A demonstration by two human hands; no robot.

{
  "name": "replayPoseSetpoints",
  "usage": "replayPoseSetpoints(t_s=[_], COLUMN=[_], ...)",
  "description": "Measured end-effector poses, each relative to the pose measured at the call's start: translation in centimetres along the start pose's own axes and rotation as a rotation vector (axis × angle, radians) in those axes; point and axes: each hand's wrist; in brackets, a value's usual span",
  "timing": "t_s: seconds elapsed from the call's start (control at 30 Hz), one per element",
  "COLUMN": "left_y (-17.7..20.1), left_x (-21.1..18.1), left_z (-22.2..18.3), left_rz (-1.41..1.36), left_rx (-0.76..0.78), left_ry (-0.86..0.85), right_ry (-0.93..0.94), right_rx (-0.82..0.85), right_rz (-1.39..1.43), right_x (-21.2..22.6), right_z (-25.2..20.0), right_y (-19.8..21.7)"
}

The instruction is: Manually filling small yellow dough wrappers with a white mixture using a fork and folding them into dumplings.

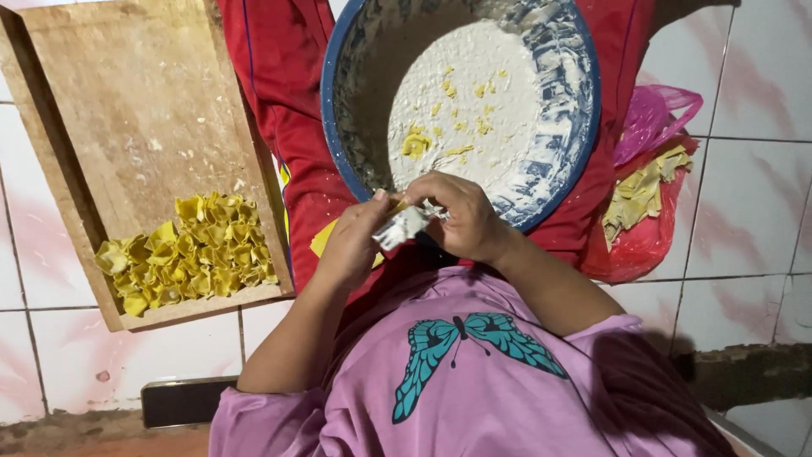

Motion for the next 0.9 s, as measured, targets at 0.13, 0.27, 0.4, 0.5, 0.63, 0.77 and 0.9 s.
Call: replayPoseSetpoints(t_s=[0.13,0.27,0.4,0.5,0.63,0.77,0.9], left_y=[1.3,1.3,1.2,0.6,0.5,-0.2,0.2], left_x=[2.3,1.2,2.0,2.1,1.5,0.8,1.8], left_z=[1.7,1.4,-0.1,0.1,1.2,1.6,1.8], left_rz=[-0.037,-0.180,-0.219,-0.153,-0.023,-0.009,-0.165], left_rx=[-0.016,0.023,0.041,-0.014,-0.097,-0.073,-0.051], left_ry=[0.037,0.182,0.086,-0.003,-0.143,-0.101,-0.015], right_ry=[0.006,-0.074,-0.119,-0.124,-0.036,0.014,-0.157], right_rx=[0.055,0.025,-0.006,0.005,0.037,0.033,-0.025], right_rz=[0.019,0.033,0.048,0.136,-0.005,-0.116,-0.060], right_x=[1.9,0.1,-2.0,0.6,1.1,1.4,-1.8], right_z=[1.4,0.2,-1.2,0.5,0.8,1.0,-0.9], right_y=[0.3,0.9,1.3,0.9,0.9,1.2,3.2])
Point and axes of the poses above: each hand's wrist, its own z-axis towards the middle knuckle, its own y-axis out of the back of the hand, x = y × z, and after that the axes turned 11 degrees about -x, right-handed
